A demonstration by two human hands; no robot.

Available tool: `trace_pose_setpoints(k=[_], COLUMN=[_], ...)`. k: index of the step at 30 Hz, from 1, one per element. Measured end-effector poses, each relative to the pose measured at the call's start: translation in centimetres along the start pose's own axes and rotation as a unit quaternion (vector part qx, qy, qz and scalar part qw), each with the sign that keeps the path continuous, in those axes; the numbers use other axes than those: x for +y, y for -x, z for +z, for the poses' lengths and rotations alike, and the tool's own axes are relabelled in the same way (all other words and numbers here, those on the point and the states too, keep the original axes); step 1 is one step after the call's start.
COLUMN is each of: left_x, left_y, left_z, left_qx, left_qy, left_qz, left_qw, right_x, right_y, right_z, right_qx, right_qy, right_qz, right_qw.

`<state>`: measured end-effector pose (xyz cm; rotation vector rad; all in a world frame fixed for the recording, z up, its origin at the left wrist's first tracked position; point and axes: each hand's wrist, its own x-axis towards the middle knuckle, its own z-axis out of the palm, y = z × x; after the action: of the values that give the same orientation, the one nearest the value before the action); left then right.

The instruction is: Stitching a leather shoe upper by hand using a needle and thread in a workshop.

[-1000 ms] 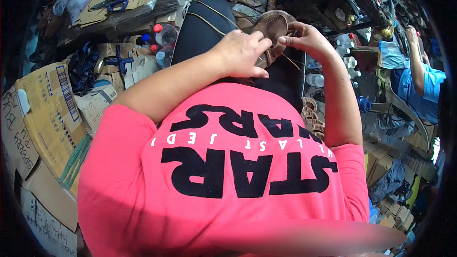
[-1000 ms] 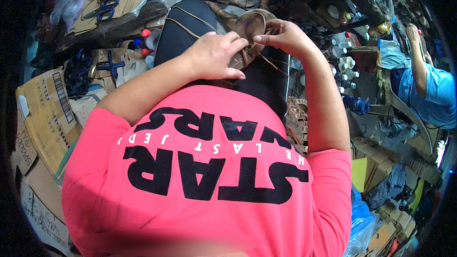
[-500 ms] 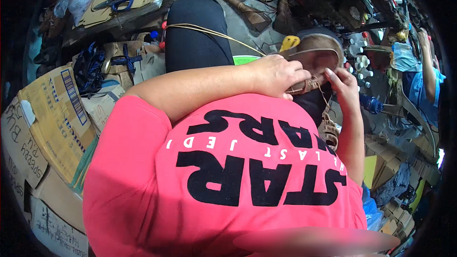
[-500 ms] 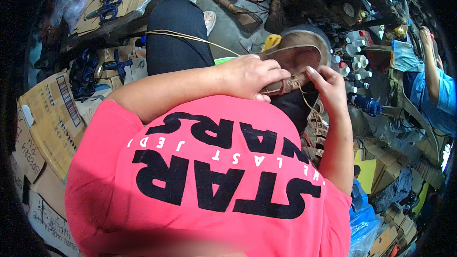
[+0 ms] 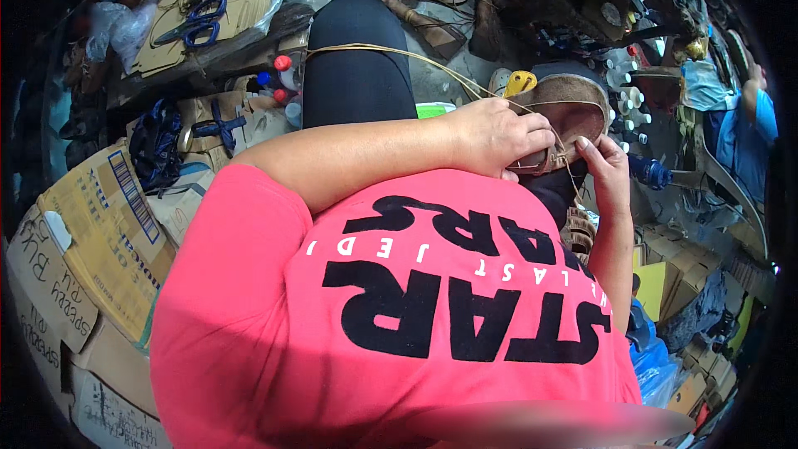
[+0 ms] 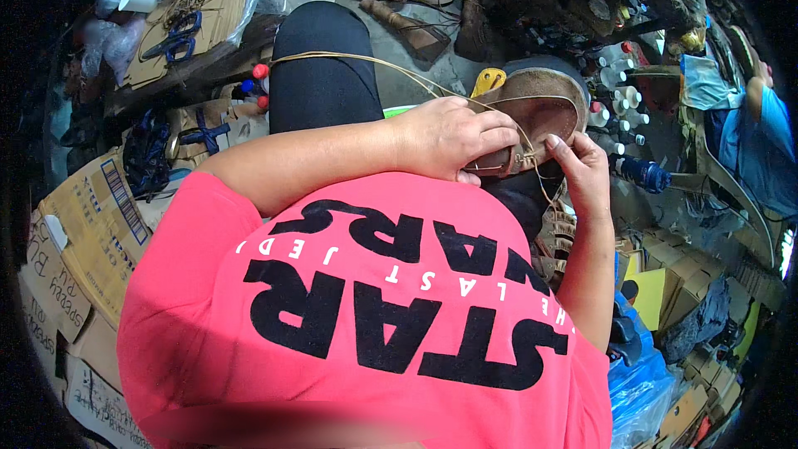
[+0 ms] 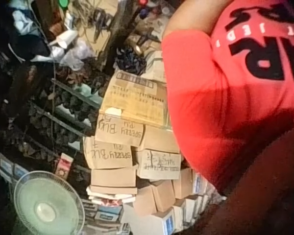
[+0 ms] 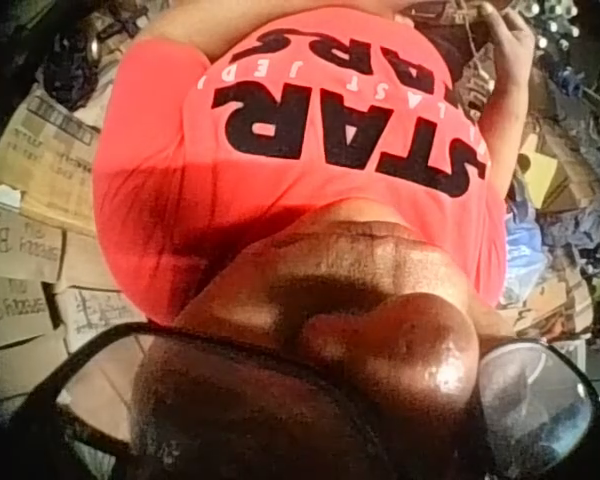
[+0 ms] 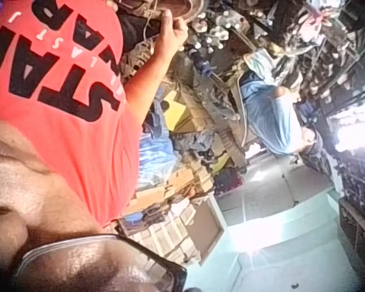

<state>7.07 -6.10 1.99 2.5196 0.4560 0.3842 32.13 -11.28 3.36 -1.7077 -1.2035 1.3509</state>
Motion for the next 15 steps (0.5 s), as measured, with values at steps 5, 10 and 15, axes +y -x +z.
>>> trace_pose_setpoints(k=[5,10,15], left_x=[0.3,0.3,0.1], left_y=[0.5,2.1,3.8], left_z=[-0.7,-1.1,-1.3], left_qx=[-0.007,-0.03,0.004], left_qy=[-0.068,-0.114,-0.112], left_qz=[-0.027,-0.102,-0.121], left_qw=[0.997,0.988,0.986], right_x=[-0.1,-3.6,-3.5], right_y=[-1.4,-2.8,-5.6], right_z=[1.3,3.7,4.9], right_qx=[0.0,-0.059,-0.124], right_qy=[0.005,0.148,0.212], right_qz=[-0.004,-0.04,-0.065], right_qw=[1.0,0.986,0.967])
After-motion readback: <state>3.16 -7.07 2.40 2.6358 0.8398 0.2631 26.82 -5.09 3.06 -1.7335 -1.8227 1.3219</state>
